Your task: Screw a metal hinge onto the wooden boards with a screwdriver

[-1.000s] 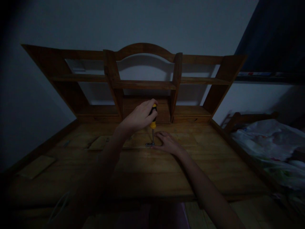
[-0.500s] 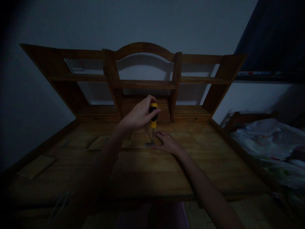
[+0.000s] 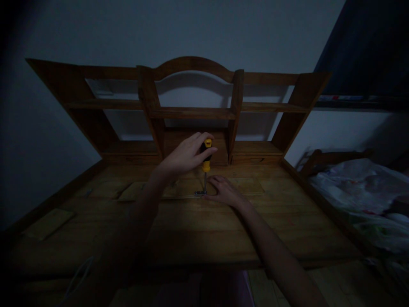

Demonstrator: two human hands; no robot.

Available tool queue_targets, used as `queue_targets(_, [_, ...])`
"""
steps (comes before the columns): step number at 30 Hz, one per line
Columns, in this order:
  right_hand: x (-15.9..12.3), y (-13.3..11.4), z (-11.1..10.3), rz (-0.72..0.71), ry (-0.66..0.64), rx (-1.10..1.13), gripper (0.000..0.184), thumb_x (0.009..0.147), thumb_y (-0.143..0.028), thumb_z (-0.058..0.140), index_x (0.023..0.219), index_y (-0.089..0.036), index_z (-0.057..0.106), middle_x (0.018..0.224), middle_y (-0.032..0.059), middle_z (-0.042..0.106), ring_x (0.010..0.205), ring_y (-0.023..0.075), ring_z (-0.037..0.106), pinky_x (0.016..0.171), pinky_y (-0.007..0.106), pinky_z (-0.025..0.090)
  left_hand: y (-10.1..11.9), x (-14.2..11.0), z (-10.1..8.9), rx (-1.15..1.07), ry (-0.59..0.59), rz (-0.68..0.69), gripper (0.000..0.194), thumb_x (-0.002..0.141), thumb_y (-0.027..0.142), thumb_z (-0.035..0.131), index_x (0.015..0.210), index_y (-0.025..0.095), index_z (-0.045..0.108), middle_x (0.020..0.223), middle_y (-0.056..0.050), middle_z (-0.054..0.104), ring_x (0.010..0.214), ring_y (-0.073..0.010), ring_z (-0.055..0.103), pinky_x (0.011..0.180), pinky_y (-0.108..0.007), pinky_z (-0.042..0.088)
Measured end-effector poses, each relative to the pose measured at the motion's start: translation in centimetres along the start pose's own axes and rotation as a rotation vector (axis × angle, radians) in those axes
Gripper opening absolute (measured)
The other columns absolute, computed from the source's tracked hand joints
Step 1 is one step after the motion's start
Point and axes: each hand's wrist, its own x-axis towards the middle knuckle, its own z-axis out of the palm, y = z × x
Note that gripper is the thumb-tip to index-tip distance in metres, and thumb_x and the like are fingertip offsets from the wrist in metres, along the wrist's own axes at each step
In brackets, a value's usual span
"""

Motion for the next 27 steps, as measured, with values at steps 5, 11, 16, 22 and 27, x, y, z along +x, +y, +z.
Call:
queue_targets(5, [0.0,0.3,0.1,0.002,-0.012,-0.005,0.066,0.083,-0.062,0.068,0.136,-0.023,0.056,0.13,0.0117,0.061,0.123,0.0292,0.057,0.106,0.045,0.046,-0.3,0.2,0.2,0.025,-0.011,0.027,0.033,0.099,0.03,0.046,0.13,0.018,0.049,0.122,-0.011,0.063,0.118,-0.0251,0.059,0.103,-0.039,0.045])
queue_targets(11, [0.0,0.3,0.1,-0.004,-0.005,-0.016,0.066,0.084,-0.063,0.067,0.134,-0.022,0.056,0.129,0.0115,0.061,0.122,0.0289,0.056,0.106,0.045,0.046,0.6,0.0,-0.3,0.033,-0.042,-0.061,0.026,0.099,0.029,0.041,0.121,0.019,0.052,0.116,-0.01,0.065,0.109,-0.0238,0.063,0.097,-0.038,0.047])
queue_targets(16, [0.0,-0.2,-0.2,-0.009,-0.011,-0.006,0.066,0.084,-0.062,0.067,0.136,-0.023,0.055,0.13,0.0116,0.06,0.123,0.0283,0.057,0.107,0.044,0.045,1.0,-0.2,-0.4,0.142,0.025,-0.036,0.034,0.1,0.049,0.044,0.116,0.021,0.055,0.114,-0.009,0.063,0.11,-0.0249,0.06,0.095,-0.037,0.047])
queue_targets(22, [0.0,-0.3,-0.3,0.004,-0.017,-0.01,0.066,0.083,-0.062,0.067,0.134,-0.021,0.057,0.131,0.0129,0.061,0.124,0.0289,0.056,0.107,0.044,0.045,0.0,0.2,0.0,0.097,0.032,0.069,0.022,0.1,0.029,0.044,0.114,0.018,0.057,0.113,-0.009,0.061,0.109,-0.0219,0.059,0.099,-0.035,0.045])
queue_targets(27, [0.1,-0.1,-0.2,0.007,-0.024,-0.004,0.068,0.082,-0.063,0.068,0.135,-0.023,0.056,0.131,0.0119,0.061,0.125,0.029,0.056,0.107,0.044,0.044,0.0,0.2,0.1,0.035,0.02,0.054,0.025,0.093,0.015,0.043,0.116,0.017,0.054,0.115,-0.01,0.061,0.114,-0.0223,0.057,0.104,-0.037,0.044])
